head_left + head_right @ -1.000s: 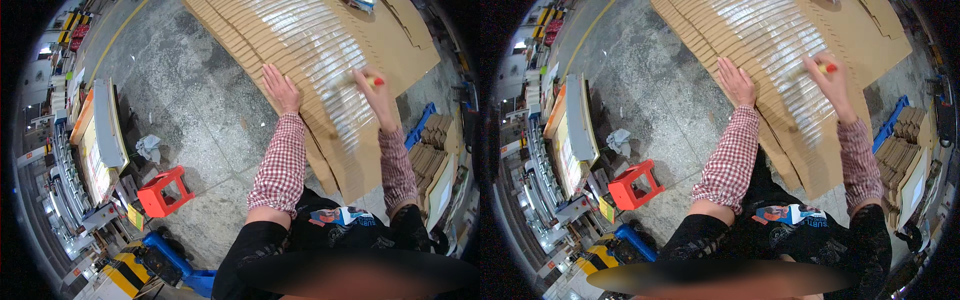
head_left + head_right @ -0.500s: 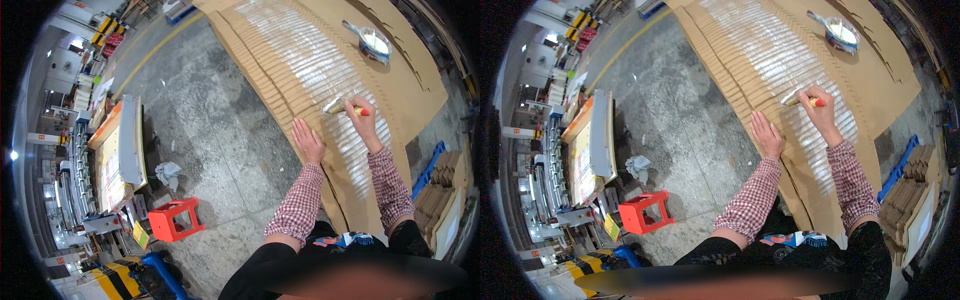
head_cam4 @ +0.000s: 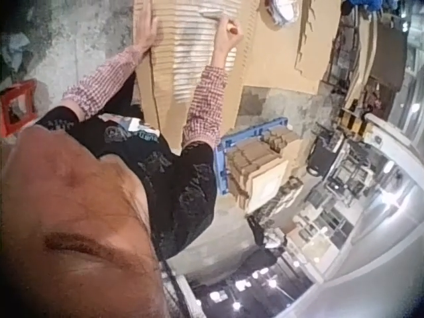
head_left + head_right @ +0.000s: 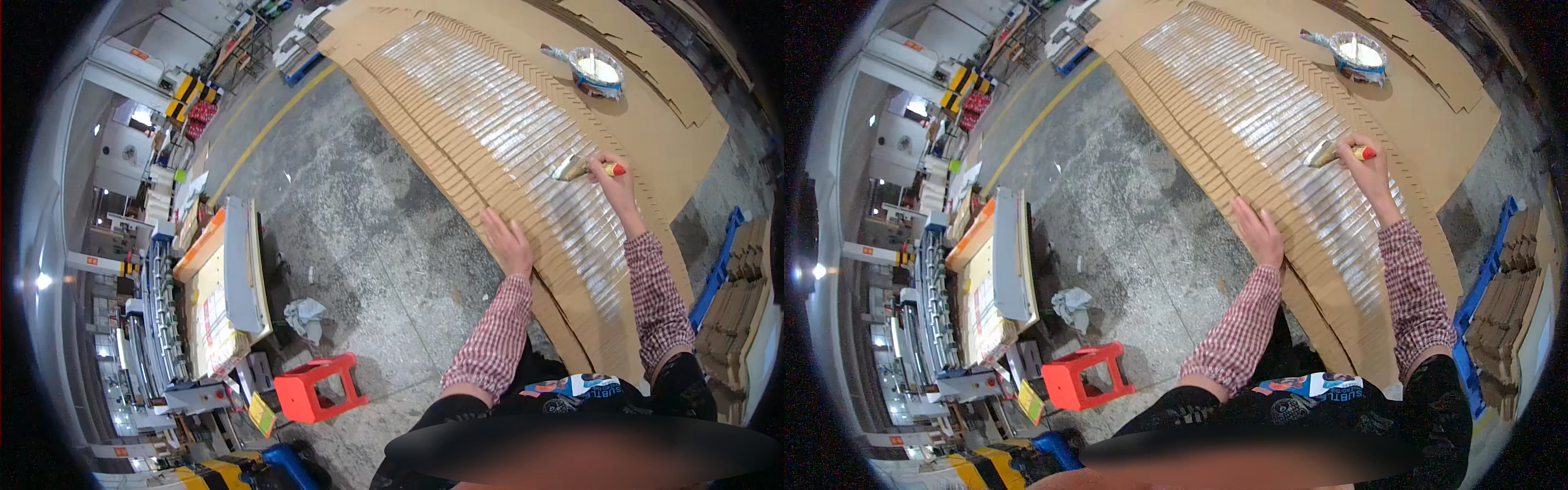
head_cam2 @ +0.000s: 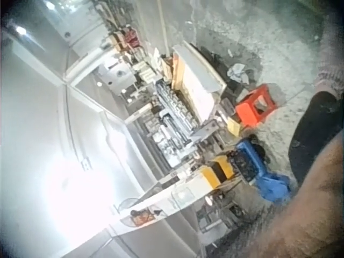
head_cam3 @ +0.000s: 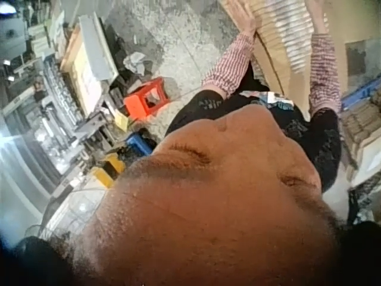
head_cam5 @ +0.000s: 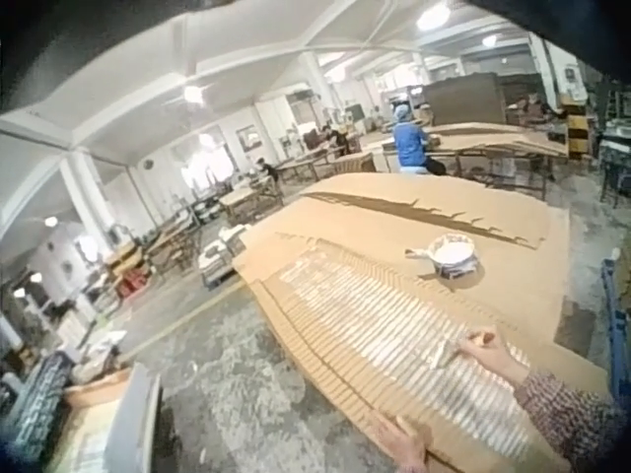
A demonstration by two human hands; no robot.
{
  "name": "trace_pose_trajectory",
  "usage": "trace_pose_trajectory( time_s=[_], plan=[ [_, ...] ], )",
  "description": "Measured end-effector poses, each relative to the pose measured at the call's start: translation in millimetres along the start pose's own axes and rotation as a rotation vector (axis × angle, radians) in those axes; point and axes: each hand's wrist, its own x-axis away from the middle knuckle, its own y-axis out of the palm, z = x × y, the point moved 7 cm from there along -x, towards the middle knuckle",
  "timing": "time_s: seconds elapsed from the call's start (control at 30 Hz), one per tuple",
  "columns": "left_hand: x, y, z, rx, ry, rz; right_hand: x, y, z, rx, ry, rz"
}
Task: The person is using a brush to apply glue or adhesive to a stack of corrugated cardboard sheets.
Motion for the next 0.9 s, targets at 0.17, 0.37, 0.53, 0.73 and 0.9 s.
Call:
trace_pose_trajectory(
  time_s=[0.17,0.37,0.53,0.73,0.9],
  plan=[
    [-72,-41,-6,0.272,0.027,0.199,-59,-15,8,0.056,0.099,0.079],
    [-212,-16,-28,0.053,0.119,0.116,-160,-9,44,-0.043,0.114,0.211],
    [-221,15,-38,-0.218,0.166,-0.080,-192,35,65,-0.037,0.178,0.115],
    [-223,19,-39,-0.168,0.151,-0.130,-183,11,70,0.124,0.334,0.175],
    [-225,20,-38,-0.189,0.158,-0.124,-214,19,59,-0.037,0.175,0.156]
  ],
)
